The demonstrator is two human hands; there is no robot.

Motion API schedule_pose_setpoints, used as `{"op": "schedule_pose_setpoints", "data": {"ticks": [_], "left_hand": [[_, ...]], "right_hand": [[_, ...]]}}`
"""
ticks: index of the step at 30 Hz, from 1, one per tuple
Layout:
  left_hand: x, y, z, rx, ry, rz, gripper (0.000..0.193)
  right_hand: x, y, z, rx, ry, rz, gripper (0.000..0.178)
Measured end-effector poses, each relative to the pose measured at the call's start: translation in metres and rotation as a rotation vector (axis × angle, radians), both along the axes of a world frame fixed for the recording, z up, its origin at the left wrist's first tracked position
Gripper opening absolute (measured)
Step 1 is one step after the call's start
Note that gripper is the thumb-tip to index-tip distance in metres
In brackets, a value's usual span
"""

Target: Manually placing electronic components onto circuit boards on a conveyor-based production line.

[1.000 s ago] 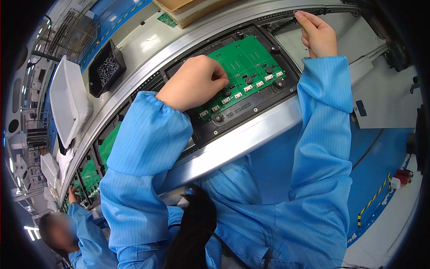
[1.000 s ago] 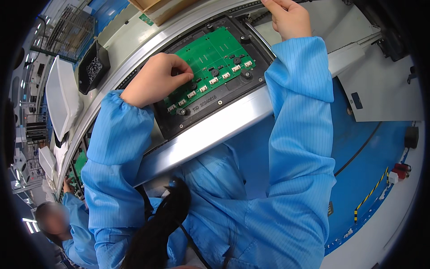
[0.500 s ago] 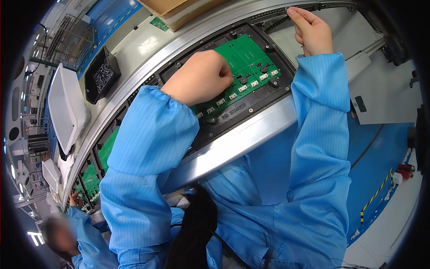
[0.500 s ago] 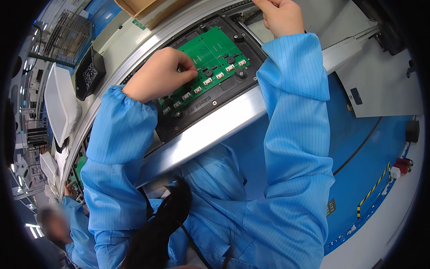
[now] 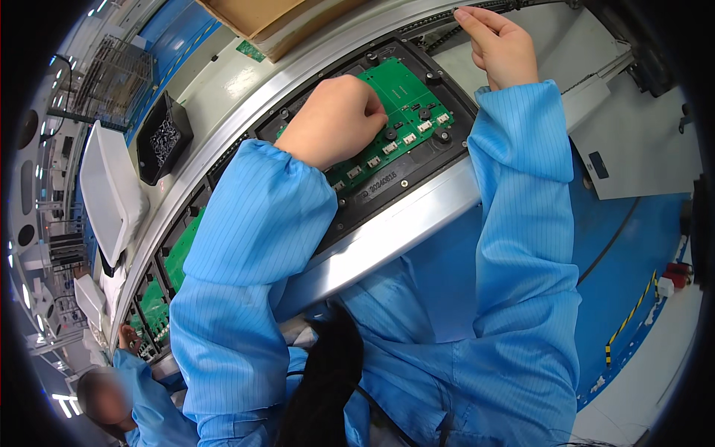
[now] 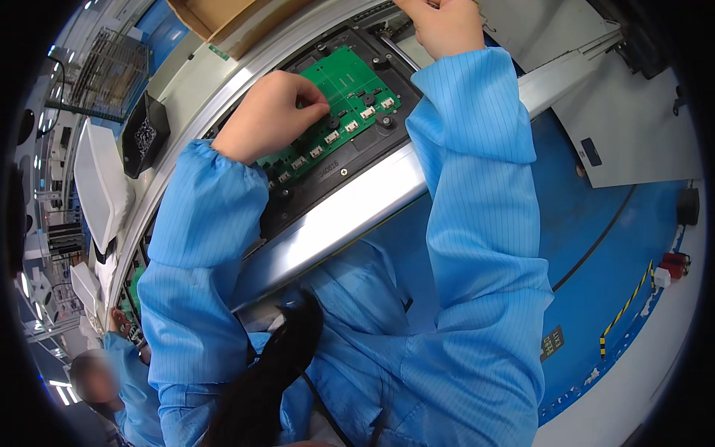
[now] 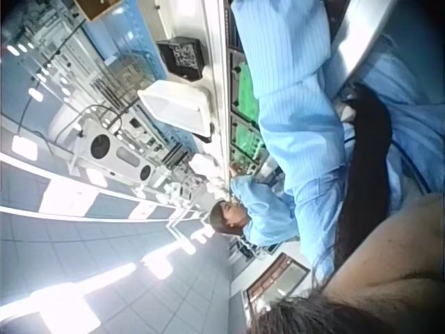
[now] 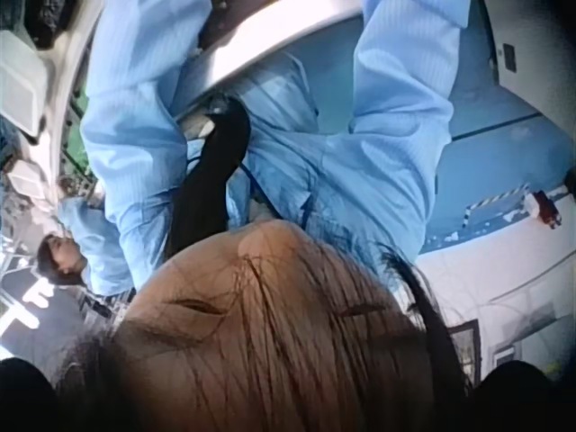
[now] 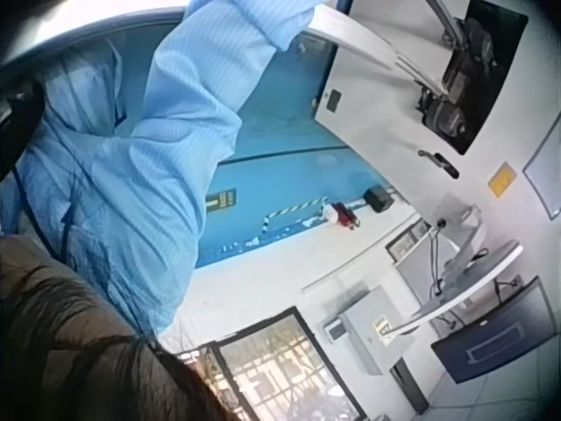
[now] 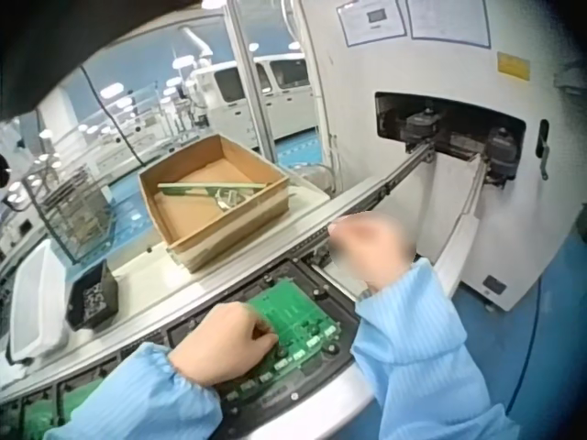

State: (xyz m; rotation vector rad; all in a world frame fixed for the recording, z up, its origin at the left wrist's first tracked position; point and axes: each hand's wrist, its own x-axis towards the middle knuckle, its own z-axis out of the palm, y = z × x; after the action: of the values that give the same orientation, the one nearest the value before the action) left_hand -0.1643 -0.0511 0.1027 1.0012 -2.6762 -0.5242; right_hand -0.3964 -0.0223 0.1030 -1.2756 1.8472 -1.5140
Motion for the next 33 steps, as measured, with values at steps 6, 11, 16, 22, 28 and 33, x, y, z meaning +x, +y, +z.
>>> {"op": "schedule_pose_setpoints", "data": {"ticks": [6,11,16,22,28,33], "left_hand": [[-0.014,0.006,0.008,-0.032,-0.173,-0.071,0.016],[-0.028,0.001,0.010,-0.084,-0.137,-0.039,0.017],[-0.049,-0.004,0.002,-0.131,-0.003,-0.057,0.018],[-0.048,-0.002,0.007,-0.158,0.150,0.007,0.015],[0.064,0.064,0.034,-0.220,0.352,-0.181,0.009],[0.206,0.160,0.039,-0.029,0.473,-0.010,0.002]], "right_hand": [[0.008,-0.006,-0.004,-0.087,-0.036,0.001,0.045],[0.014,0.004,-0.002,-0.357,-0.154,-0.040,0.024],[0.013,0.002,-0.004,-0.350,-0.107,-0.061,0.024],[0.009,-0.005,-0.003,-0.350,-0.113,-0.055,0.024],[-0.008,-0.028,-0.049,-0.362,-0.062,-0.078,0.026],[-0.026,-0.014,-0.058,-0.219,-0.184,0.042,0.024]]}}
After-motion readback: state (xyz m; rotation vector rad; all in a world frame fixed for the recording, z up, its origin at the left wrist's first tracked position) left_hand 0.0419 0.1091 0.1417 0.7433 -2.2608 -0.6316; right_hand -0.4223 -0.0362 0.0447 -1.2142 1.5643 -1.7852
